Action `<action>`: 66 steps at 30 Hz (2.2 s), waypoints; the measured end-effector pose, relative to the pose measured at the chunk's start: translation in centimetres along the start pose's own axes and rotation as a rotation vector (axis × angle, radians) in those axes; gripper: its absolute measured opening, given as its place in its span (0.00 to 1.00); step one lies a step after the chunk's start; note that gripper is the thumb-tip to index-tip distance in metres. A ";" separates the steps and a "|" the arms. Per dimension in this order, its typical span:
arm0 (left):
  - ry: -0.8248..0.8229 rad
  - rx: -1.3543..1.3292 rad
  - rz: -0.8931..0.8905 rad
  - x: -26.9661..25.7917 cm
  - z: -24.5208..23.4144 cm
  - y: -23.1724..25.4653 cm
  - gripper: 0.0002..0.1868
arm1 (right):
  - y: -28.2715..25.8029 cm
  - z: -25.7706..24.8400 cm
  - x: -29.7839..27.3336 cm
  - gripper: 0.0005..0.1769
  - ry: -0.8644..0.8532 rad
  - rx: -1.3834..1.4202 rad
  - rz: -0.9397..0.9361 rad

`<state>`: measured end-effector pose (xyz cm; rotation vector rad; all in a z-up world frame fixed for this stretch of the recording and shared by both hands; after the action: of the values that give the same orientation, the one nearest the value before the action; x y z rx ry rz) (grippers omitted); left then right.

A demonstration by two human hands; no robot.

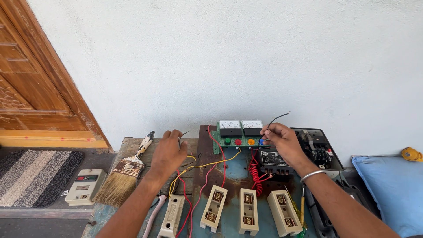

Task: The person works on electrical components by arranging fuse holders on a board, testing and tightening terminals with a screwdriver, and twisting wires together by hand.

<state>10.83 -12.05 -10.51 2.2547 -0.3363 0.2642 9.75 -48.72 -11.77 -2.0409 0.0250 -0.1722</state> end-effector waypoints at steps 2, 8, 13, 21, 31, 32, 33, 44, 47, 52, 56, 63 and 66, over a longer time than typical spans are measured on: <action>-0.015 0.007 0.103 -0.2 1.5 2.0 0.15 | 1.2 0.6 -0.6 0.07 -0.001 0.106 0.010; -0.162 -0.187 0.355 -3.8 6.4 8.4 0.06 | 2.5 4.0 -2.5 0.06 -0.089 0.140 -0.107; -0.309 -0.265 0.147 -5.8 10.1 6.1 0.07 | 2.3 4.7 -3.5 0.06 -0.112 0.104 -0.201; -0.403 -0.330 -0.043 -5.9 14.2 0.0 0.13 | 1.0 6.9 -5.2 0.08 -0.269 -0.304 -0.469; -0.425 -0.414 -0.230 -7.3 13.4 -1.3 0.12 | -1.9 10.3 -7.3 0.09 -0.367 -1.043 -0.568; -0.433 -0.433 -0.226 -7.1 13.5 -1.2 0.12 | -2.0 10.4 -7.6 0.09 -0.386 -1.043 -0.570; -0.442 -0.452 -0.223 -7.1 13.6 -1.1 0.13 | -1.9 10.4 -7.8 0.10 -0.404 -1.043 -0.571; -0.408 -0.474 -0.197 -8.0 12.6 -0.5 0.14 | -2.2 10.8 -7.7 0.11 -0.425 -1.130 -0.559; -0.428 -0.479 -0.183 -8.6 12.7 -0.4 0.14 | -2.4 11.1 -7.7 0.11 -0.469 -1.173 -0.566; -0.441 -0.495 -0.120 -8.6 11.7 0.4 0.13 | -2.8 12.3 -7.8 0.10 -0.584 -1.263 -0.503; -0.388 -0.491 -0.034 -10.2 9.7 2.5 0.14 | -4.0 13.2 -8.1 0.10 -0.562 -1.176 -0.608; -0.410 -0.484 -0.175 -12.1 9.0 2.5 0.22 | -7.2 9.0 -10.6 0.11 -0.289 -0.794 -0.806; -0.327 -0.478 0.060 -11.0 9.0 2.6 0.25 | -6.1 3.4 -12.7 0.09 -0.350 -0.737 -0.728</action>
<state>0.29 -18.81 -17.71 1.8100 -0.5733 -0.1476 -2.68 -41.77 -9.29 -2.6982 -1.0120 -0.2801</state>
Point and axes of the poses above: each hand's wrist, its own x-axis towards the middle knuckle, its own z-axis out of the palm, y = z × x, the point moved 9 cm from there along x, towards the middle knuckle, and after that the axes turned 14 degrees about -x, right-handed, at the moved point
